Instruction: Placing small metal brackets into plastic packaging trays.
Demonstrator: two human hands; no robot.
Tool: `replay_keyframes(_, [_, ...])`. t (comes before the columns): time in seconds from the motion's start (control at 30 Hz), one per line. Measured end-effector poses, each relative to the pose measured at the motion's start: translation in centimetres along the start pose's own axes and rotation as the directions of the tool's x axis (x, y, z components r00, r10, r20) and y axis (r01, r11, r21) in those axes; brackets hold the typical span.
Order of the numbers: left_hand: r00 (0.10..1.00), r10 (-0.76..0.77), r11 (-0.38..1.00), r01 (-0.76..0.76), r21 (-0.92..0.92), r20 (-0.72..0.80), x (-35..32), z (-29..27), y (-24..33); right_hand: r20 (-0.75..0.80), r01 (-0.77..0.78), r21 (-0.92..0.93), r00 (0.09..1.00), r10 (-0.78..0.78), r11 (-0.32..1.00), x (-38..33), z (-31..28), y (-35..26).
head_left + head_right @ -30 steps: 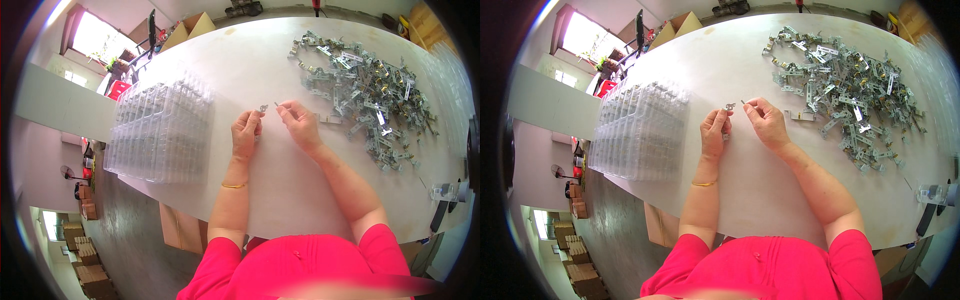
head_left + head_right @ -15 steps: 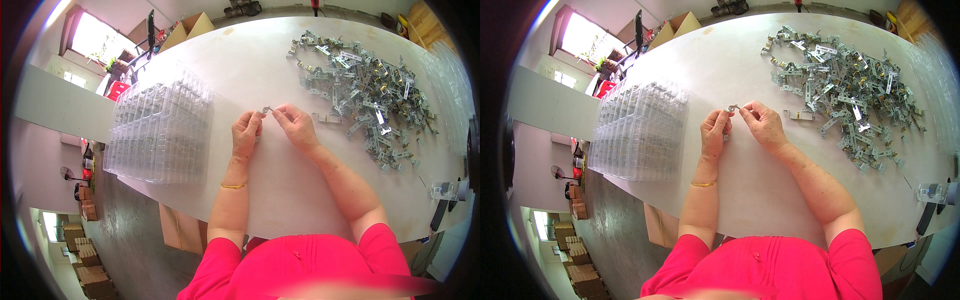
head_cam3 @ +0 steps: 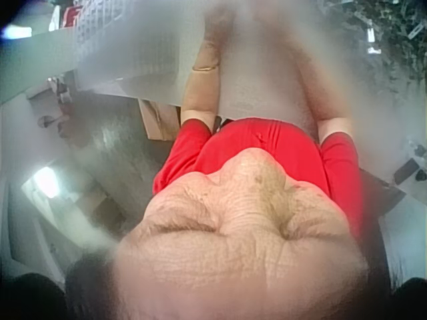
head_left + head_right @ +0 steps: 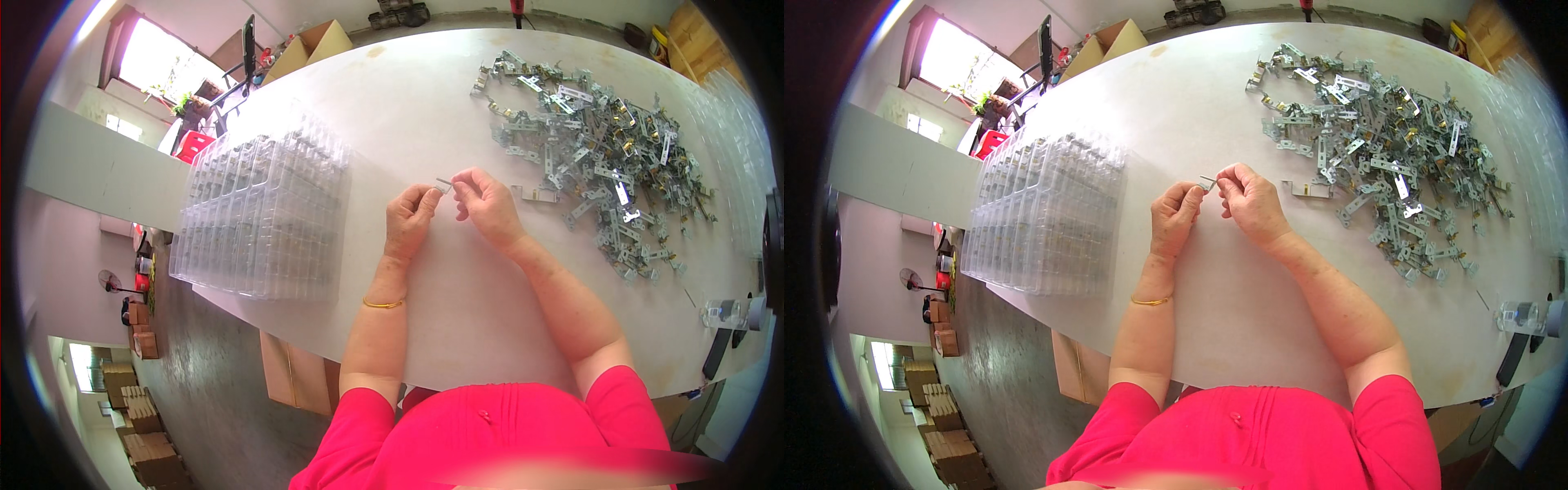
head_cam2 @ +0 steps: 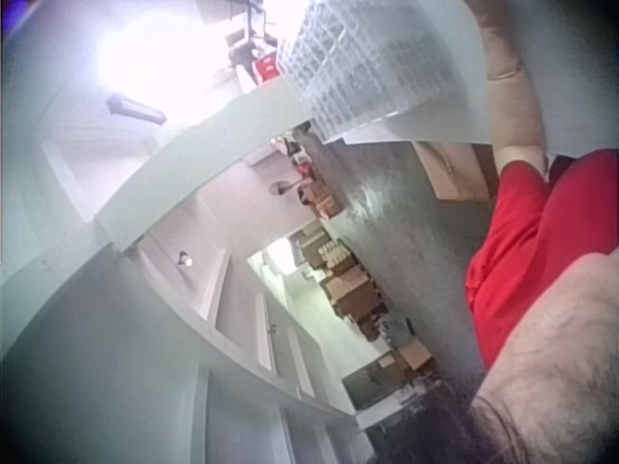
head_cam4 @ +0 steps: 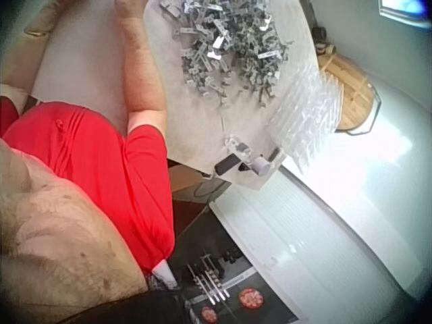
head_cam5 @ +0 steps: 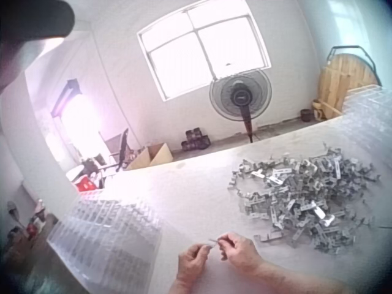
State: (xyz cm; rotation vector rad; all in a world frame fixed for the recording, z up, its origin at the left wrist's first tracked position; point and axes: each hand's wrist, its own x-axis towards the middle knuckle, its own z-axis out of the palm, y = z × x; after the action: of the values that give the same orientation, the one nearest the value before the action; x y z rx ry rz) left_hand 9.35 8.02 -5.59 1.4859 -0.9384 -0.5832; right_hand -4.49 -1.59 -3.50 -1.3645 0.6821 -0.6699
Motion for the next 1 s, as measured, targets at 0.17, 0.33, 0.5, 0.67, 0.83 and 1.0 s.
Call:
replay_keyframes(0.17, [1.000,0.025,0.998,-0.025,0.061,0.013,-0.1,0.0,0.2,0.051,-0.029,0.060,0.998,0.026,0.998,0.4,-0.2,0.5])
replay_keyframes(0.33, [1.000,0.000,0.999,-0.001,0.042,0.027,-0.2,0.1,0.8,0.135,-0.032,0.061,0.991,0.023,0.998,1.0,-0.7,1.2])
replay_keyframes(0.5, [0.999,-0.004,1.000,0.003,0.030,0.040,-0.2,-0.1,0.7,0.191,-0.095,0.114,0.979,0.072,0.989,0.9,-1.0,0.4])
replay_keyframes(0.67, [0.998,-0.011,1.000,0.010,0.016,0.067,-0.1,-0.1,0.9,0.254,-0.198,0.188,0.956,0.147,0.962,1.3,-1.7,0.2])
replay_keyframes(0.83, [0.988,-0.026,0.999,0.021,0.033,0.153,-0.1,-0.4,0.7,0.244,-0.241,0.195,0.951,0.191,0.951,1.5,-1.8,0.3])
replay_keyframes(1.0, [0.972,0.004,1.000,-0.010,0.023,0.234,-0.4,-0.1,1.6,0.281,-0.242,0.152,0.940,0.193,0.958,1.5,-2.0,0.5])
